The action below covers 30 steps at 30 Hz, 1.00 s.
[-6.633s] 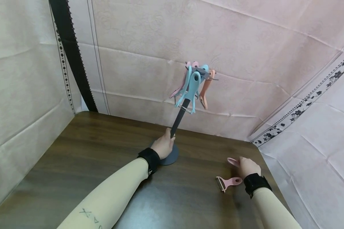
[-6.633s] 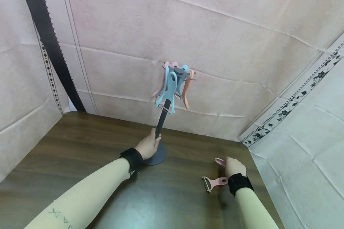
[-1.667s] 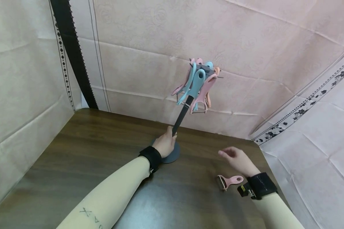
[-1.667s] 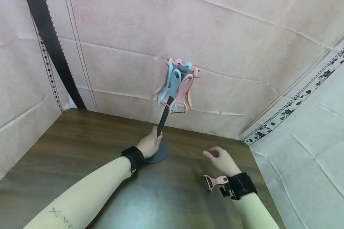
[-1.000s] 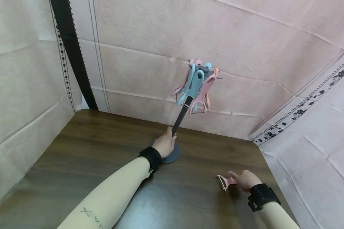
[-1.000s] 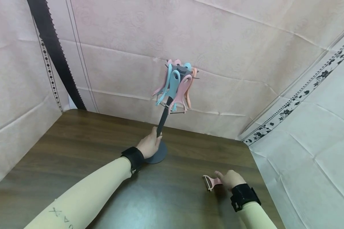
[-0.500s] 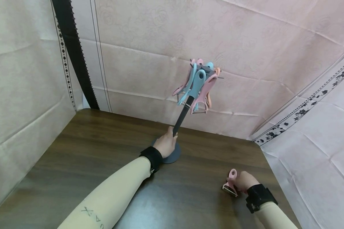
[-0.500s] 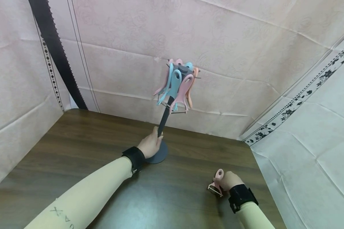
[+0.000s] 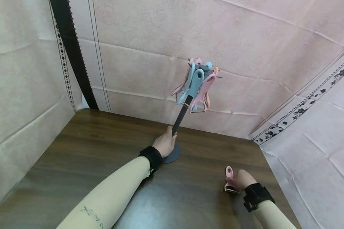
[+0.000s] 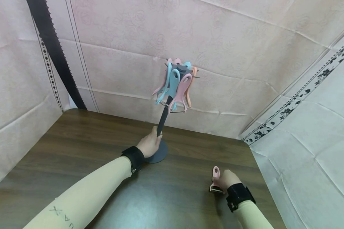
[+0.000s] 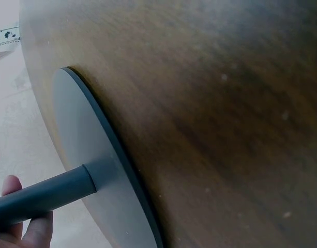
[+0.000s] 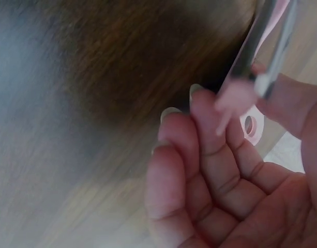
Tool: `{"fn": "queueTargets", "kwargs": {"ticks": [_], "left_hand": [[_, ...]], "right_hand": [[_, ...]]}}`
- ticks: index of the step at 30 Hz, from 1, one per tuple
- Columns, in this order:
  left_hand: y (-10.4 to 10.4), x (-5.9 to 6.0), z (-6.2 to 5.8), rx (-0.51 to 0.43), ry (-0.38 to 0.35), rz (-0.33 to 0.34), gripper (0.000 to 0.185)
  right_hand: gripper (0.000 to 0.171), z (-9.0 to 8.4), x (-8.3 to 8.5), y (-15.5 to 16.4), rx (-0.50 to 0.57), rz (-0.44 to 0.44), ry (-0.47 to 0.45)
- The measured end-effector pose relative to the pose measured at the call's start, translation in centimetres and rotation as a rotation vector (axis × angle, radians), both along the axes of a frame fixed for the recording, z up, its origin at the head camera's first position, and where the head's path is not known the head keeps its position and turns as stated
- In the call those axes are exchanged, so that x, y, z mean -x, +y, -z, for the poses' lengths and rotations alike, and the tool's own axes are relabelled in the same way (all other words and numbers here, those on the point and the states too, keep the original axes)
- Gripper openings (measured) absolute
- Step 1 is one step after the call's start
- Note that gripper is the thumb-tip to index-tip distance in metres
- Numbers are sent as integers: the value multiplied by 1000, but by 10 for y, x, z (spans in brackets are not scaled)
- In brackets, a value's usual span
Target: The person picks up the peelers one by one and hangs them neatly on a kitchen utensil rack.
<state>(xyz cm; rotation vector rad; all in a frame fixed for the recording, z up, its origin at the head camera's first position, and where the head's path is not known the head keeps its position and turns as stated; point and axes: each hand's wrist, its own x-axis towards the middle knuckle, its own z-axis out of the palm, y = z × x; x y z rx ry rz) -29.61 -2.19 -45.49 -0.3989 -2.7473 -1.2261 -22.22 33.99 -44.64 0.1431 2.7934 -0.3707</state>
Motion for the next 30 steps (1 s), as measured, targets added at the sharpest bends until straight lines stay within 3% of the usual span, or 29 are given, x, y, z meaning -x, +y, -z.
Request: {"fn": "queueTargets", "kwargs": {"ticks": [19, 25, 30], "left_hand": [[0, -4, -2, 27, -2, 1, 31], [0, -2, 2, 13, 19, 3, 29], [0, -1, 2, 4, 33, 1, 28]], "right_hand": [[29, 5, 0, -6, 80, -76, 84], [25, -1, 3, -10, 98, -77, 81], [22, -11, 9, -16, 133, -84, 138]]}}
